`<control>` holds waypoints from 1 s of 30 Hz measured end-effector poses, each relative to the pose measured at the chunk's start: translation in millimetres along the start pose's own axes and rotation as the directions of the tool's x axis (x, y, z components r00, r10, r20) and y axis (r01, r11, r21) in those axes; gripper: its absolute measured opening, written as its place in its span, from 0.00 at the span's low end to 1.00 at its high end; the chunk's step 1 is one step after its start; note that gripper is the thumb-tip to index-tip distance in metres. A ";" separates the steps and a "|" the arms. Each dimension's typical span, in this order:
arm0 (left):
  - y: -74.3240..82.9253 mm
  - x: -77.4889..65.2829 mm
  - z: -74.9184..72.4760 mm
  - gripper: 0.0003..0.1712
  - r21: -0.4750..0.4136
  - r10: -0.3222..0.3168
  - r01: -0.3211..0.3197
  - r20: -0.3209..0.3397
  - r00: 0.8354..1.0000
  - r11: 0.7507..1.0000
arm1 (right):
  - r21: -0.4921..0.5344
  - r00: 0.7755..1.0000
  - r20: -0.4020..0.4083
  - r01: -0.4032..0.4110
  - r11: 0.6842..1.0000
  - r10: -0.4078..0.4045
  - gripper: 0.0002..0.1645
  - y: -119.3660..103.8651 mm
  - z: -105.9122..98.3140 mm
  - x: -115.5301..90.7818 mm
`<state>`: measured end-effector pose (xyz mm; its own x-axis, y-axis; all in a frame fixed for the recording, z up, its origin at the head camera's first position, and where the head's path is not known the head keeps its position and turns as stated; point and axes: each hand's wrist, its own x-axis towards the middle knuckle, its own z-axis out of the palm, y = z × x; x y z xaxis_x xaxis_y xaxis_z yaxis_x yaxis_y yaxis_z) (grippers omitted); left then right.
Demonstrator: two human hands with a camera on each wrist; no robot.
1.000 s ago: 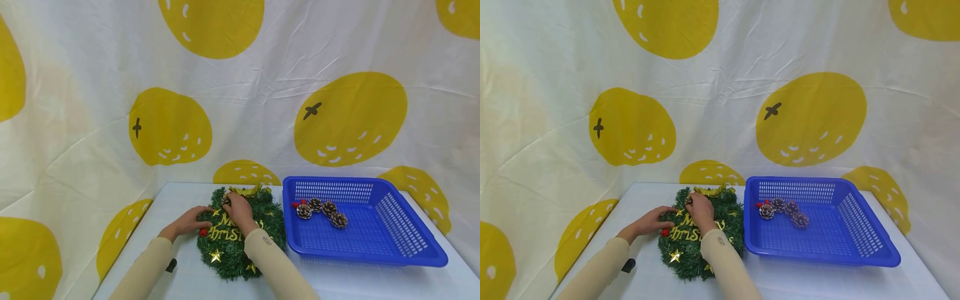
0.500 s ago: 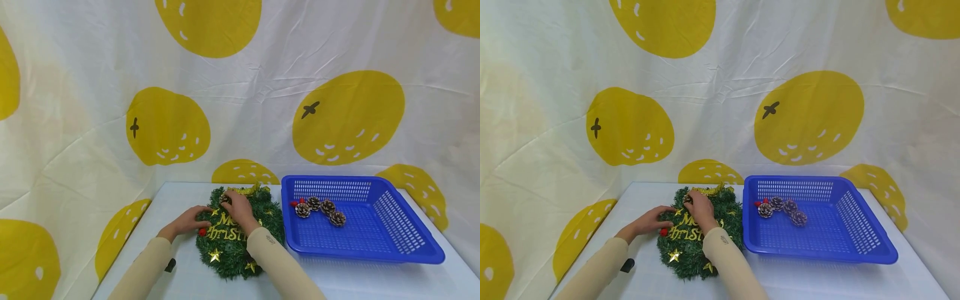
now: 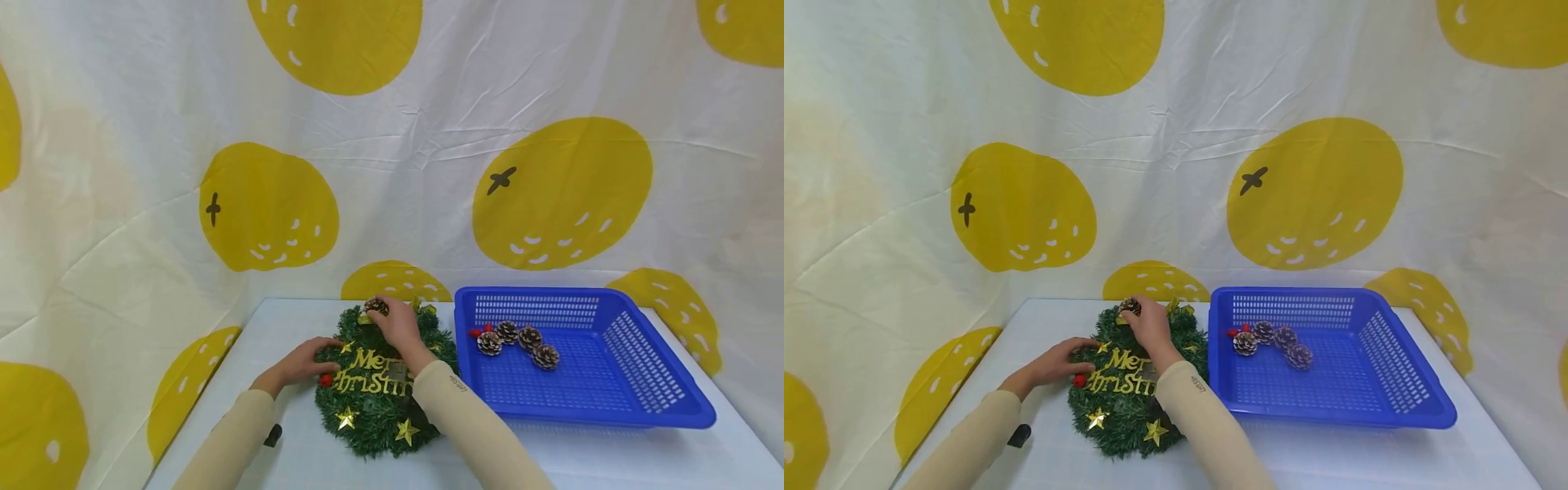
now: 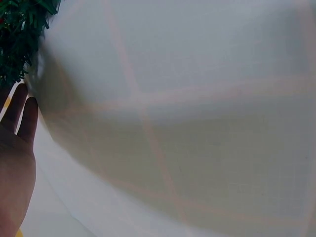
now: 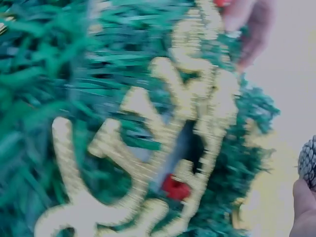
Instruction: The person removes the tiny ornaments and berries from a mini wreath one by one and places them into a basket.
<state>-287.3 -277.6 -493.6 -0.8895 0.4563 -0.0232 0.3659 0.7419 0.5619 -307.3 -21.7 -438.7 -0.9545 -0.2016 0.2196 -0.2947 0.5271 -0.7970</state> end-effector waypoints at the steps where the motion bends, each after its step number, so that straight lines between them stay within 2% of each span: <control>1: 0.0 -0.4 -0.2 0.31 -0.002 -0.003 0.003 0.001 1.000 1.000 | 0.007 1.000 -0.010 0.003 1.000 -0.003 0.28 -1.9 -4.0 1.0; 5: -0.2 -1.4 -0.6 0.32 -0.011 0.004 -0.004 0.000 1.000 1.000 | 0.011 1.000 -0.021 0.012 1.000 -0.012 0.29 -7.6 -21.3 3.1; 9: -1.2 -1.8 -1.1 0.32 -0.006 0.012 -0.012 0.002 1.000 1.000 | 0.020 0.999 -0.011 -0.030 0.999 0.030 0.31 -12.0 -37.7 5.1; 14: -0.1 -1.5 -1.9 0.32 -0.015 0.020 -0.020 0.003 1.000 1.000 | 0.012 0.997 -0.045 -0.055 0.998 0.056 0.32 -16.6 -57.0 7.0; 26: -1.6 -0.7 -2.6 0.32 -0.026 0.036 -0.036 0.005 0.999 0.999 | 0.052 0.996 -0.081 -0.022 0.998 0.026 0.30 -10.0 -91.8 4.3; 30: -1.0 0.0 -2.9 0.32 -0.022 0.034 -0.034 0.006 0.999 0.999 | 0.058 0.996 -0.079 -0.034 0.998 0.039 0.30 -8.1 -104.7 1.5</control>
<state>-288.4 -279.8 -491.9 -0.8747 0.4846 -0.0092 0.3900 0.7150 0.5802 -311.1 60.2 -373.0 -0.9659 -0.1152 0.2321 -0.2586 0.4846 -0.8356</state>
